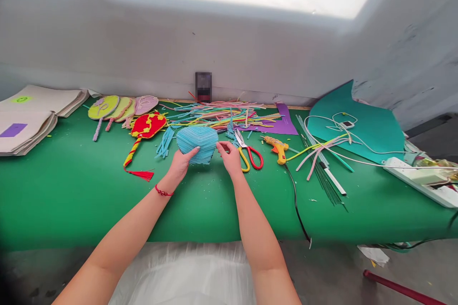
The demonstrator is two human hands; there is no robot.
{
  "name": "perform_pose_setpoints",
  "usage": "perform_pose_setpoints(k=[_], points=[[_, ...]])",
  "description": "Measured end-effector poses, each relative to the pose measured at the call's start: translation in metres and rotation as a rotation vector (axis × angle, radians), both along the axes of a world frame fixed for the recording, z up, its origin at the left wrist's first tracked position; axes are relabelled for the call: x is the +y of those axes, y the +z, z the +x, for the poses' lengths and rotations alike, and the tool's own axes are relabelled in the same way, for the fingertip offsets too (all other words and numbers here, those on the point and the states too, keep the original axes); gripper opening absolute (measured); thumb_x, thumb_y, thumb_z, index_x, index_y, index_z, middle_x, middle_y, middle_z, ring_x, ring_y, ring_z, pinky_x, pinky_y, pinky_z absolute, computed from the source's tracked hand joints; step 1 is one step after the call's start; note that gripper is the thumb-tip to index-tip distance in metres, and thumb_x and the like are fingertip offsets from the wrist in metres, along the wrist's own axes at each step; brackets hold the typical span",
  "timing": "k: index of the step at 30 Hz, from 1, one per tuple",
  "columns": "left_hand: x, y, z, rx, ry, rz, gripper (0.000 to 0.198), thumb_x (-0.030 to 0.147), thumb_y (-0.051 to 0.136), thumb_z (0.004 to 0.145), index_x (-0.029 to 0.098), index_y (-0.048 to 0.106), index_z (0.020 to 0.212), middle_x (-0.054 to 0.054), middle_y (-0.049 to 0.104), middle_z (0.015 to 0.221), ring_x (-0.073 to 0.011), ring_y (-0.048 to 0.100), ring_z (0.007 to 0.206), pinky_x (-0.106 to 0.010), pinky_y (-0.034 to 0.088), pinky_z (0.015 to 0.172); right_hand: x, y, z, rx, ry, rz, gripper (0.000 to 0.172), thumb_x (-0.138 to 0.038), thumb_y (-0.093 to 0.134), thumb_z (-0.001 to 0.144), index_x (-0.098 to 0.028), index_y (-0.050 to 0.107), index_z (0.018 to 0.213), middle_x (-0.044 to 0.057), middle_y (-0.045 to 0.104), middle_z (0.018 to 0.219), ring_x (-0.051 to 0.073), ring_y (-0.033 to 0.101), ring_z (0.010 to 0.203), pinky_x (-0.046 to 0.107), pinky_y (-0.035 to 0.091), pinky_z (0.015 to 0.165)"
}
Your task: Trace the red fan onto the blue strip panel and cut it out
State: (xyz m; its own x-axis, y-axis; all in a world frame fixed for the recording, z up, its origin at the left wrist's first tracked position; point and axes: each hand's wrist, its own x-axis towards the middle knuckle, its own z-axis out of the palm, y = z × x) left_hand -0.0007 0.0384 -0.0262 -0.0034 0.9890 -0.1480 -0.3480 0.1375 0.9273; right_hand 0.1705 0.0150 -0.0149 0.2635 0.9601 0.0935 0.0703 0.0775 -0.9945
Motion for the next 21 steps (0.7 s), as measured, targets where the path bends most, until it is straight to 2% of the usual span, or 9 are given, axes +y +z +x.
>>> perform_pose_setpoints(k=[4,10,13,17,21], points=[[-0.001,0.0,0.0,0.043,-0.024,-0.007,0.066,0.037,0.088,0.051,0.012,0.068,0.109,-0.013,0.069,0.114,-0.0325,0.062,0.112,-0.045,0.05,0.097,0.0,0.002,-0.001,0.009,-0.027,0.004,0.042,-0.058,0.069,0.068,-0.02,0.067,0.087,0.005,0.066,0.084,0.017,0.057,0.071,0.027,0.045,0.058],[-0.003,0.004,-0.002,0.096,-0.1,-0.005,0.064,0.04,0.087,0.052,0.012,0.07,0.106,-0.015,0.069,0.114,-0.0347,0.061,0.112,-0.049,0.048,0.099,-0.003,0.007,-0.003,0.086,-0.01,-0.02,0.041,-0.058,0.074,0.062,-0.019,0.064,0.069,-0.003,0.051,0.06,0.011,0.042,0.056,0.025,0.037,0.053],[-0.005,0.006,-0.002,0.106,-0.141,-0.003,0.062,0.042,0.085,0.055,0.012,0.069,0.107,-0.014,0.068,0.116,-0.034,0.061,0.112,-0.047,0.048,0.099,-0.004,0.008,-0.003,0.123,-0.01,-0.031,0.042,-0.058,0.075,0.059,-0.019,0.061,0.064,-0.004,0.045,0.056,0.01,0.036,0.053,0.026,0.033,0.052],[-0.007,0.011,0.0,0.153,-0.19,-0.039,0.064,0.04,0.087,0.053,0.013,0.069,0.108,-0.013,0.069,0.116,-0.0334,0.061,0.114,-0.046,0.048,0.099,-0.003,0.007,-0.001,0.139,-0.018,-0.017,0.044,-0.06,0.074,0.059,-0.02,0.058,0.063,-0.004,0.042,0.056,0.01,0.034,0.055,0.025,0.031,0.052],[-0.009,0.014,0.001,0.212,-0.177,-0.024,0.067,0.038,0.087,0.052,0.013,0.067,0.111,-0.012,0.069,0.115,-0.0315,0.061,0.113,-0.044,0.049,0.098,-0.002,0.006,0.0,0.136,-0.015,-0.027,0.044,-0.059,0.074,0.06,-0.019,0.058,0.066,-0.005,0.041,0.057,0.009,0.033,0.055,0.025,0.03,0.052]])
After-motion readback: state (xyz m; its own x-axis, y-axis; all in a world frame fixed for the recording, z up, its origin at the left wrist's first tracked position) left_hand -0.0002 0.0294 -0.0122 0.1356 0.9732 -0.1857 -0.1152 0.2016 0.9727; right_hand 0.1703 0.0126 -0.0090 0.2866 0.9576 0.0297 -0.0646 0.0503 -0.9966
